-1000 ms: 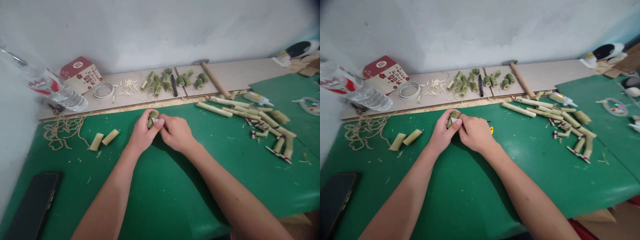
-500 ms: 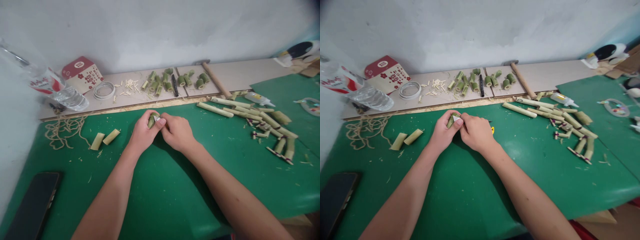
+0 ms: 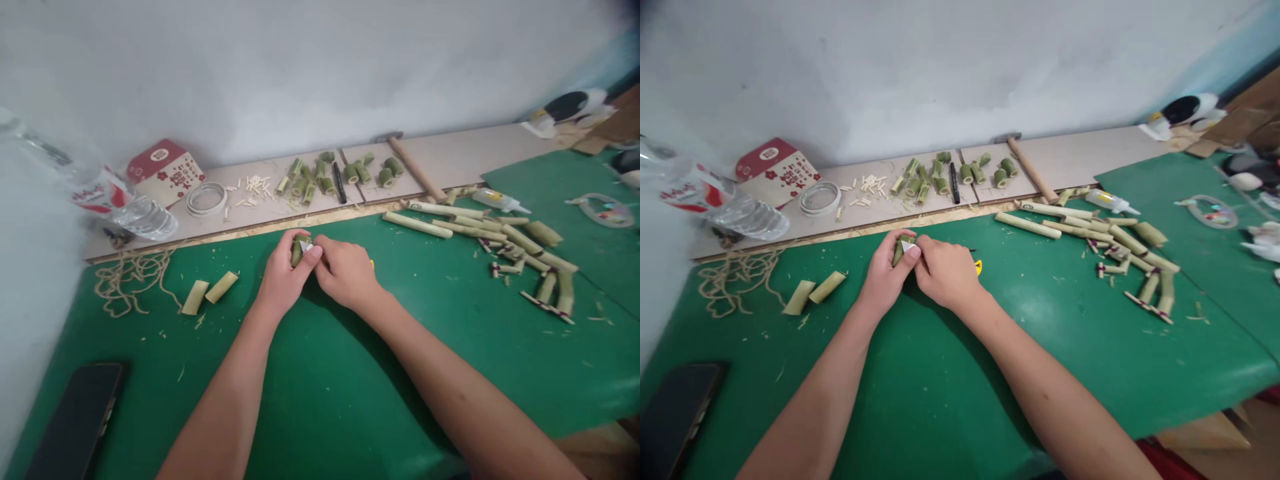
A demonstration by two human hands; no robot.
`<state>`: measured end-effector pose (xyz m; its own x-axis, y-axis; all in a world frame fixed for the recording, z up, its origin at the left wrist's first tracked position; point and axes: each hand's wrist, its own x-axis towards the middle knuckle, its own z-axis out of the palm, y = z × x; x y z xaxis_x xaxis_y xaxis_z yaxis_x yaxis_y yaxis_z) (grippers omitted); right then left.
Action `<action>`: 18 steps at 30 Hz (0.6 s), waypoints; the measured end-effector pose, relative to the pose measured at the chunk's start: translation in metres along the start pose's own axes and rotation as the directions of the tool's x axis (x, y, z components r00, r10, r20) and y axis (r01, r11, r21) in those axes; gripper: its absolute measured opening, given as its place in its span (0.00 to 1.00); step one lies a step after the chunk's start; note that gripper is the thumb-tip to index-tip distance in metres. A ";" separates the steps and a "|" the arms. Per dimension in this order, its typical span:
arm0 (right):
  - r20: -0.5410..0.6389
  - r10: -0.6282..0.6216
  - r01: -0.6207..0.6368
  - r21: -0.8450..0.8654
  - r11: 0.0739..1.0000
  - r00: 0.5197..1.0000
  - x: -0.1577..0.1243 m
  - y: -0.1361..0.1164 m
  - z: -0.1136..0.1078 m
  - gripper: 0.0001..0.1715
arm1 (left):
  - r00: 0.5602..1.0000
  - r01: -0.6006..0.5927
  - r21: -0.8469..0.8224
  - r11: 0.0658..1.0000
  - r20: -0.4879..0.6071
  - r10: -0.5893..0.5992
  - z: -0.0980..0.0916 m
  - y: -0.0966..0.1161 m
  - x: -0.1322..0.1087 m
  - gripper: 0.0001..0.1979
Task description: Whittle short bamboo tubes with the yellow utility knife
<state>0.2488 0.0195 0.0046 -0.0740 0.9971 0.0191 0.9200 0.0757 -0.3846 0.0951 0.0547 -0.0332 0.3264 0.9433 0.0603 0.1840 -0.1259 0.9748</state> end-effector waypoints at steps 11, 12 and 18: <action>-0.051 -0.044 0.044 0.006 0.999 0.998 -0.001 0.006 0.010 0.14 | 0.990 0.029 -0.124 0.992 -0.137 -0.046 0.007 -0.006 -0.003 0.27; -0.066 -0.054 0.055 0.011 0.998 0.996 -0.001 0.007 0.012 0.14 | 0.985 0.039 -0.164 0.986 -0.159 -0.065 0.008 -0.007 -0.003 0.29; -0.072 -0.072 0.072 -0.001 0.997 0.995 0.001 0.009 0.019 0.12 | 0.971 0.038 -0.337 0.941 -0.211 -0.115 0.013 -0.010 0.002 0.31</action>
<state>0.2491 0.0212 -0.0166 -0.1122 0.9872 0.1134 0.9125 0.1475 -0.3816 0.1056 0.0540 -0.0457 0.1001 0.9949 -0.0079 -0.1268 0.0206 0.9917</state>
